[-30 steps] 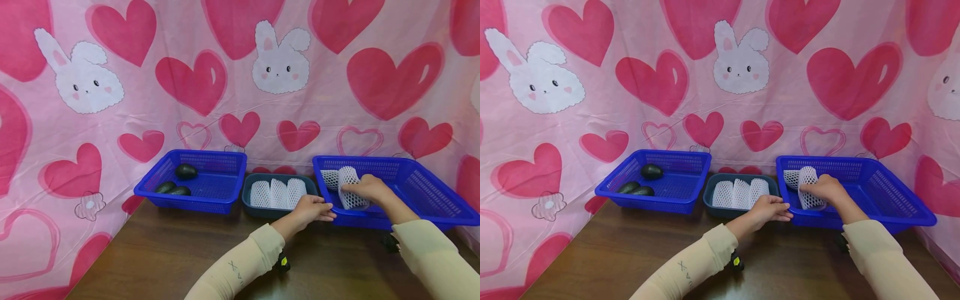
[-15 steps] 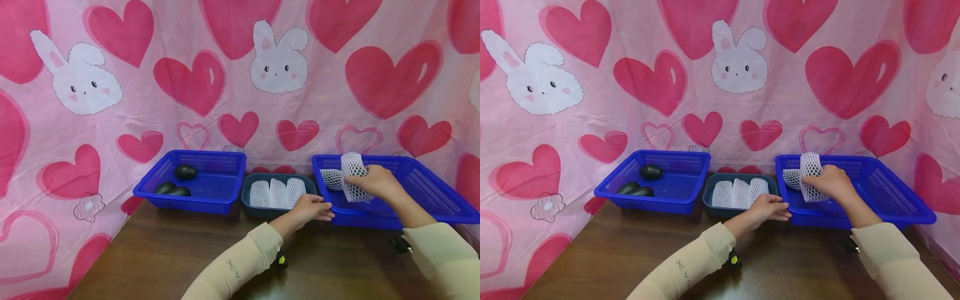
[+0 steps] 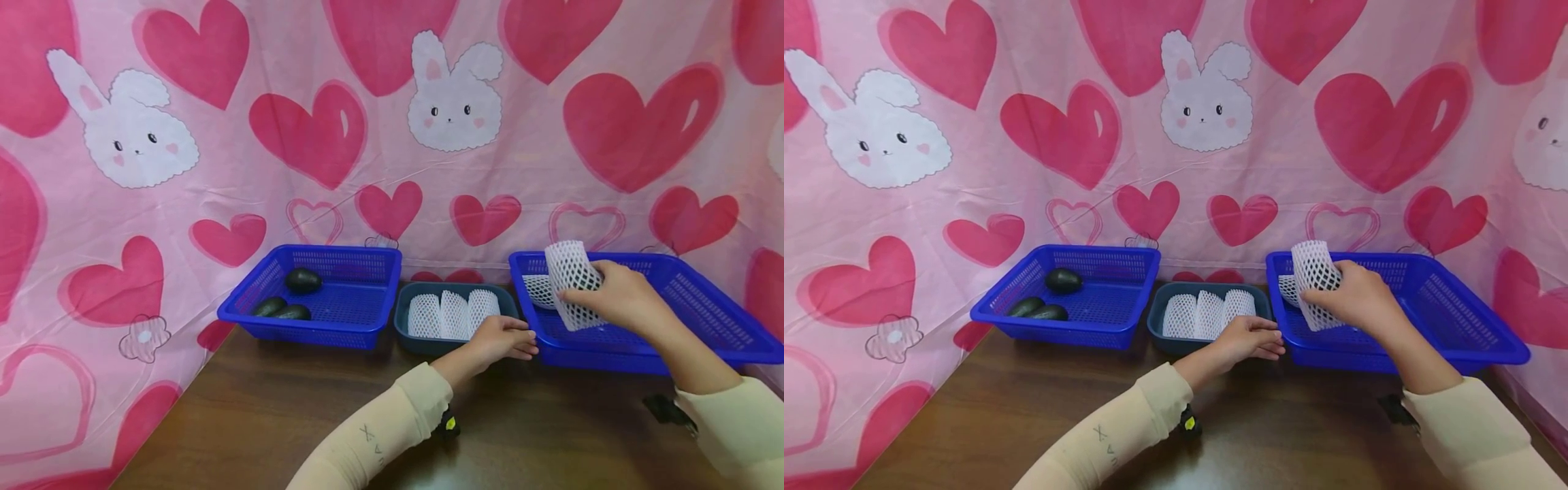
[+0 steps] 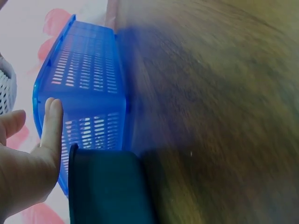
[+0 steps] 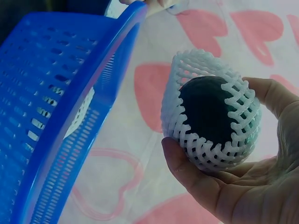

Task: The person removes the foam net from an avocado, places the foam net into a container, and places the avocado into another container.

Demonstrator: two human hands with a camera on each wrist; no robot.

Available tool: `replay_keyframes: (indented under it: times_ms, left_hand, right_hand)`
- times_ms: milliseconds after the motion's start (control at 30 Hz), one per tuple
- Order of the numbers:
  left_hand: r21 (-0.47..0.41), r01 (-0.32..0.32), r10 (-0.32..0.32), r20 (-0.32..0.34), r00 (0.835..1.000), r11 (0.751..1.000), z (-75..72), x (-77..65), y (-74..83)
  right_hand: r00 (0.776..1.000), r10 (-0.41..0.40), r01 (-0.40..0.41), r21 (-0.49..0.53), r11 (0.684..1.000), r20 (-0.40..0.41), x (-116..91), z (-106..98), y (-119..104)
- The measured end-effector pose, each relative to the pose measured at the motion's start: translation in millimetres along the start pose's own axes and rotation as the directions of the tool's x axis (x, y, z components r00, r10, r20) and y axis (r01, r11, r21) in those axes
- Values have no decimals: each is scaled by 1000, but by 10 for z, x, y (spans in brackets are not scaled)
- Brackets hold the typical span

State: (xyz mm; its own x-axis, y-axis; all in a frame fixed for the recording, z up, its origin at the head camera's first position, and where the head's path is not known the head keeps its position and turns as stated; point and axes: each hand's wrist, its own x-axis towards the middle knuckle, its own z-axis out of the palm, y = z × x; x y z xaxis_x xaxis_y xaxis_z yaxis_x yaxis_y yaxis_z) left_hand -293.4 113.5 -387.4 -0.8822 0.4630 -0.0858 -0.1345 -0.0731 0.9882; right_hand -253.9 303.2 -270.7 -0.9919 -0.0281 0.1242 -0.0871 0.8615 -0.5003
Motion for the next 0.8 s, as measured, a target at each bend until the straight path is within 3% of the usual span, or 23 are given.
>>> replay_keyframes:
  times_ms: [433,800]
  left_hand:
    - [8,-50,49,112,993,999,-219,-156,117]
    - [68,-58,48,138,989,996,-519,-334,155]
  right_hand:
    - [998,-64,64,-3,998,-12,-178,47,-160]
    - [994,-110,110,42,993,-3,-291,200,-273]
